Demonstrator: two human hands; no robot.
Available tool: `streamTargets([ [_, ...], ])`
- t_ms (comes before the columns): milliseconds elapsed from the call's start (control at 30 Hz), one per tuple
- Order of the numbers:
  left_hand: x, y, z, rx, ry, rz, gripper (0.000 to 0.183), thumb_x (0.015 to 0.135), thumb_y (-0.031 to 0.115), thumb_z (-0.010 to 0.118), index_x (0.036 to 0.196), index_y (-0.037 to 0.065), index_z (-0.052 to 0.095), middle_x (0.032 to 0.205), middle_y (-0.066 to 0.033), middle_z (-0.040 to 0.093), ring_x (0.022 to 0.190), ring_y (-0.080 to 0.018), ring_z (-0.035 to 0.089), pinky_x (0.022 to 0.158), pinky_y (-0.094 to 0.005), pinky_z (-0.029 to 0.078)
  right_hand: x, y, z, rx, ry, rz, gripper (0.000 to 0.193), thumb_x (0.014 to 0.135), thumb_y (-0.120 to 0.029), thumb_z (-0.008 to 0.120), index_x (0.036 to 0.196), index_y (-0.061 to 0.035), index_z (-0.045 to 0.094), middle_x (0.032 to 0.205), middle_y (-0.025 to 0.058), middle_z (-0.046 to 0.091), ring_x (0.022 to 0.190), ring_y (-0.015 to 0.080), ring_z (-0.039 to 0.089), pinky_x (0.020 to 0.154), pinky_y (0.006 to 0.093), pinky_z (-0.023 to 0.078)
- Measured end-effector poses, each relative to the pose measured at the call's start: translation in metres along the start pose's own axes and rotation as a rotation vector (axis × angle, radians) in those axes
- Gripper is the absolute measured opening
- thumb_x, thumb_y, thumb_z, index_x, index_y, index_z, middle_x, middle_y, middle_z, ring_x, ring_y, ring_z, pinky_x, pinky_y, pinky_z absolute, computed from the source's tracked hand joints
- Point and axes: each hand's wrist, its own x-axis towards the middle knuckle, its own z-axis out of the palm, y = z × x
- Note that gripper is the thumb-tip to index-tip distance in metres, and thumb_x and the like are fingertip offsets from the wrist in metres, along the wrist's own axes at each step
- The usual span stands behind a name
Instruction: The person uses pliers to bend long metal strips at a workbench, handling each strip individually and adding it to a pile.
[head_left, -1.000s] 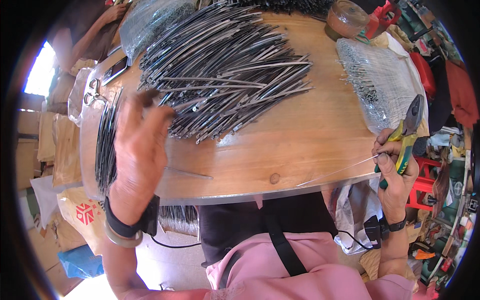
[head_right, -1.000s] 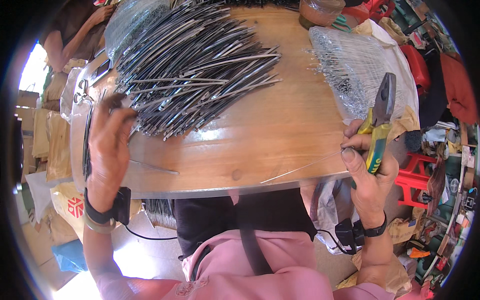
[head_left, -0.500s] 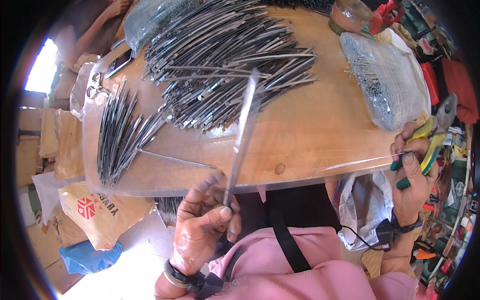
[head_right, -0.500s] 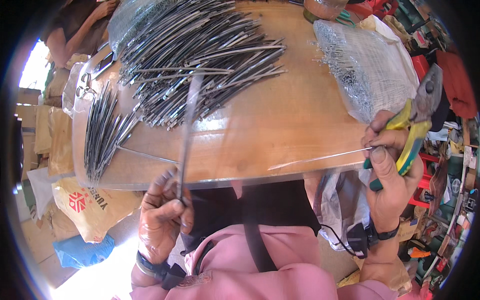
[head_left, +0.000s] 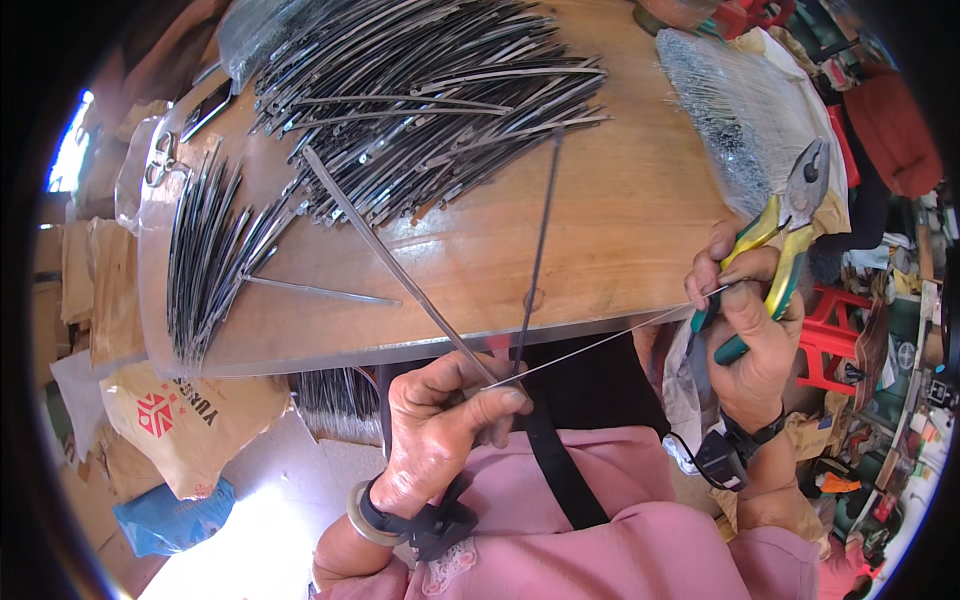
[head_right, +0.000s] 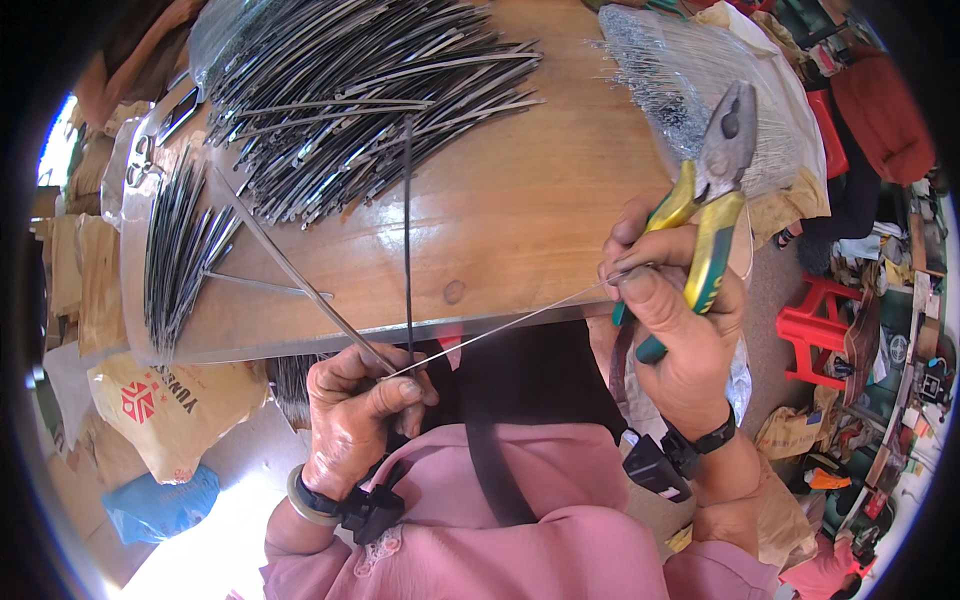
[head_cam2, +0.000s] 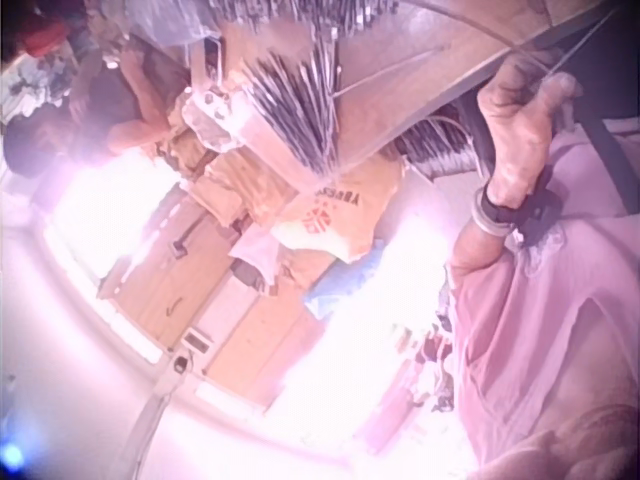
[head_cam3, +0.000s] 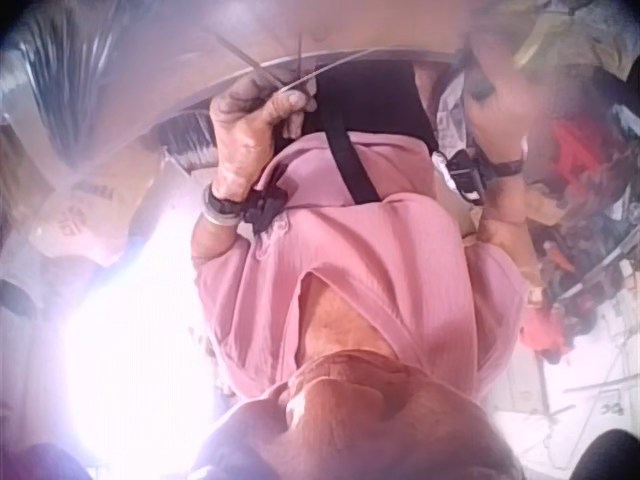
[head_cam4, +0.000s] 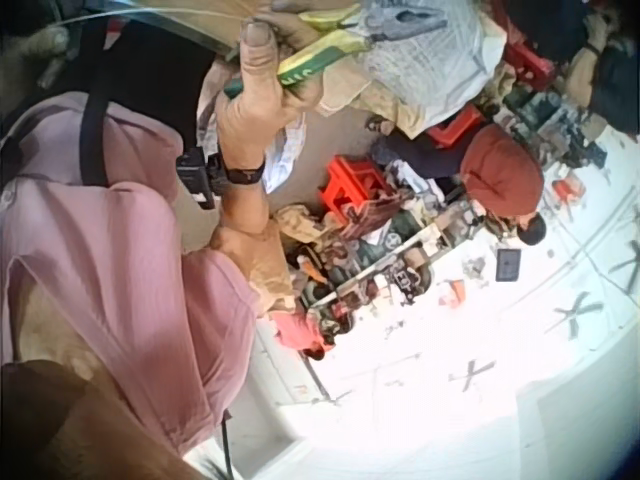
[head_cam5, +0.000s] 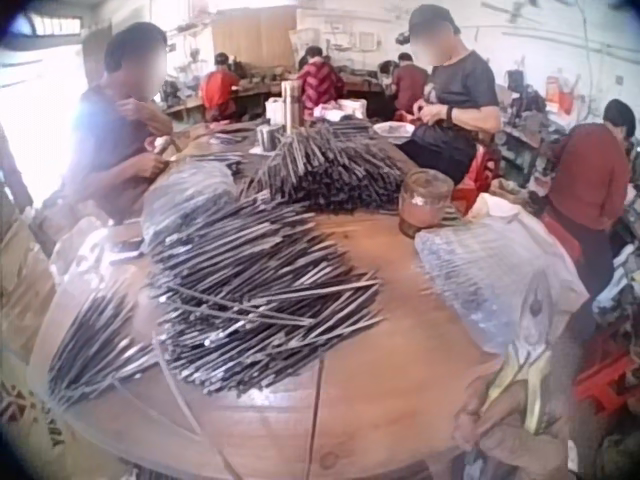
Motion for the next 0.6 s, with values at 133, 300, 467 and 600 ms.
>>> streamTargets([
  [133, 0.006, -0.002, -0.006, 0.168, -0.02, 0.034, 0.009, 0.086, -0.005, 0.065, 0.095, -0.005, 0.063, 0.075, -0.0075, 0.067, 0.055, -0.0065, 0.053, 0.05, -0.0189, 0.041, -0.004, 0.006, -0.009, -0.181, -0.058, 0.045, 0.018, 0.084, -0.011, 0.07, 0.092, 0.0002, 0.059, 0.11, 0.0137, 0.05, 0.085, 0.0188, 0.052, 0.074, 0.0325, 0.042],
  [300, 0.015, -0.008, -0.018, 0.205, -0.031, 0.036, 0.006, 0.087, -0.004, 0.065, 0.093, -0.004, 0.062, 0.073, -0.0056, 0.066, 0.057, -0.0045, 0.052, 0.051, -0.0178, 0.041, 0.006, 0.0, -0.006, -0.145, -0.061, -0.055, 0.018, 0.084, -0.01, 0.07, 0.093, 0.0004, 0.059, 0.111, 0.0147, 0.049, 0.086, 0.0191, 0.052, 0.075, 0.0329, 0.043],
  [467, 0.01, -0.004, -0.01, 0.236, -0.041, -0.041, 0.004, 0.088, -0.003, 0.064, 0.092, -0.004, 0.062, 0.073, -0.0056, 0.065, 0.056, -0.0045, 0.052, 0.052, -0.0182, 0.04, 0.004, 0.007, -0.013, -0.212, -0.071, -0.041, 0.019, 0.083, -0.011, 0.071, 0.093, 0.0003, 0.059, 0.111, 0.0146, 0.049, 0.086, 0.0191, 0.051, 0.074, 0.0327, 0.042],
  [600, 0.018, -0.007, -0.018, 0.216, -0.067, 0.006, 0.003, 0.088, -0.005, 0.063, 0.091, -0.003, 0.061, 0.073, -0.0056, 0.065, 0.056, -0.005, 0.052, 0.053, -0.0186, 0.041, 0.004, 0.006, -0.011, -0.177, -0.048, -0.07, 0.019, 0.083, -0.011, 0.07, 0.093, -0.0008, 0.057, 0.11, 0.0146, 0.049, 0.085, 0.0195, 0.051, 0.073, 0.0327, 0.041],
])
